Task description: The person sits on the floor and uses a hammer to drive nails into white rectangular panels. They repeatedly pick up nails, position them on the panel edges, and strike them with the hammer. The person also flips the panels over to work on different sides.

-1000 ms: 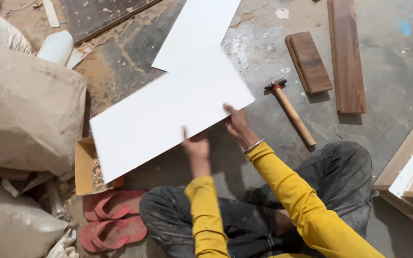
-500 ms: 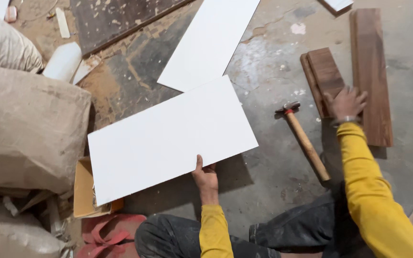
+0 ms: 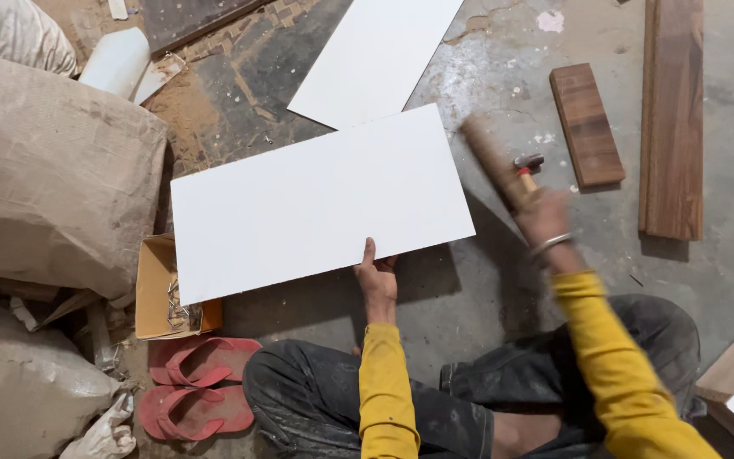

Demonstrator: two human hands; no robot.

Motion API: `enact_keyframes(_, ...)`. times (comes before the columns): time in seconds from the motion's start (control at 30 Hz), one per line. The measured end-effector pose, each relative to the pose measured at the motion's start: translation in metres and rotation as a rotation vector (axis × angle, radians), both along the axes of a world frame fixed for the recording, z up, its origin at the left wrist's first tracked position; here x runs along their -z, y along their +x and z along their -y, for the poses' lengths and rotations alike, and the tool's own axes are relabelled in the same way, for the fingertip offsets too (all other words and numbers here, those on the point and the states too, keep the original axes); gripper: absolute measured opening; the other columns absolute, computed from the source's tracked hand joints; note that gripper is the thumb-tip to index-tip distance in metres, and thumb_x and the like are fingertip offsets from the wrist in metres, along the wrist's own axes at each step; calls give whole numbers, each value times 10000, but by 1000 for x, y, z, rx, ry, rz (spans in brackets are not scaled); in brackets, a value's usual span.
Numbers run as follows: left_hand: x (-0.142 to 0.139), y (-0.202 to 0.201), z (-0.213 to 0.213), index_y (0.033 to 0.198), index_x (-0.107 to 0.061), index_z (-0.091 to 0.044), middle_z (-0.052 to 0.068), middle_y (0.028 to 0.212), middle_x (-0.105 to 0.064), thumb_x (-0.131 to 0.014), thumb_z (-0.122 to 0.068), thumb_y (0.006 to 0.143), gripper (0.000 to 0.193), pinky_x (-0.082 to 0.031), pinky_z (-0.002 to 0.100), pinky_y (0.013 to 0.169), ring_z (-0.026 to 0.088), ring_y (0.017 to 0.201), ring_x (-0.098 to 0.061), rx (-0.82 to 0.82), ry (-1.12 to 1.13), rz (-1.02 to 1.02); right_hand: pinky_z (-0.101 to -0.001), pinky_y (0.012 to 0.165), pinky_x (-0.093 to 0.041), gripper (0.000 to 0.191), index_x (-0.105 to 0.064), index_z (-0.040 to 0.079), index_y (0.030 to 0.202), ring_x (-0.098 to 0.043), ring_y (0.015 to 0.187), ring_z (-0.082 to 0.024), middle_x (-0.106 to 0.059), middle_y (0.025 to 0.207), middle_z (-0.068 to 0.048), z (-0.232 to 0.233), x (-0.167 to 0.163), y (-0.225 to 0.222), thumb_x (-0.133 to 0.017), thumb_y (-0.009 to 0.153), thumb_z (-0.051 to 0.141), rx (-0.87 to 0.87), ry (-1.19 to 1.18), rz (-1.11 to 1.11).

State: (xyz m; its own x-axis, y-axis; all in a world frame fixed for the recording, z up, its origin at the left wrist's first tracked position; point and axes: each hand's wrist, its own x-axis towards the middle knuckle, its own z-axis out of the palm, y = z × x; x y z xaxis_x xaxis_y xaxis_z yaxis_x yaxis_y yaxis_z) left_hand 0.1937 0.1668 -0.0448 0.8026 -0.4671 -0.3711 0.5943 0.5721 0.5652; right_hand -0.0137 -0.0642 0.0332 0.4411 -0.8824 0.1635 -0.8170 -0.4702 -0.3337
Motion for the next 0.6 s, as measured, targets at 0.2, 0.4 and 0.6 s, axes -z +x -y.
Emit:
enact_keyframes(0.2, -1, -7, -1, 1365, -555, -73, 76, 1194, -637, -653, -126, 982, 399, -607, 362, 745, 219, 995, -656, 13, 4, 67, -586, 907, -511, 451, -577, -29, 1181, -587, 1064, -536, -521, 1217, -322, -45, 45, 40, -745, 851, 228, -14, 202, 21)
enact_keyframes(0.4, -7, -4, -3, 1332, -560, -11, 119, 1208, -636, -658, -108, 996, 364, -641, 387, 801, 250, 1041, -675, 31, -48, 38, -573, 979, -477, 713, -489, 38, 1419, -520, 1127, -529, -505, 1230, -299, -80, 51, 8, -765, 777, 182, -131, 165, 151)
enact_keyframes(0.6, 3, -21, -3, 1329, -570, -58, 83, 1187, -642, -683, -128, 953, 398, -641, 375, 772, 223, 1023, -674, 89, -13, 49, -510, 951, -511, 657, -590, 67, 1353, -570, 1113, -461, -579, 1169, -219, -123, 56, -25, -778, 724, 89, -127, 89, 371)
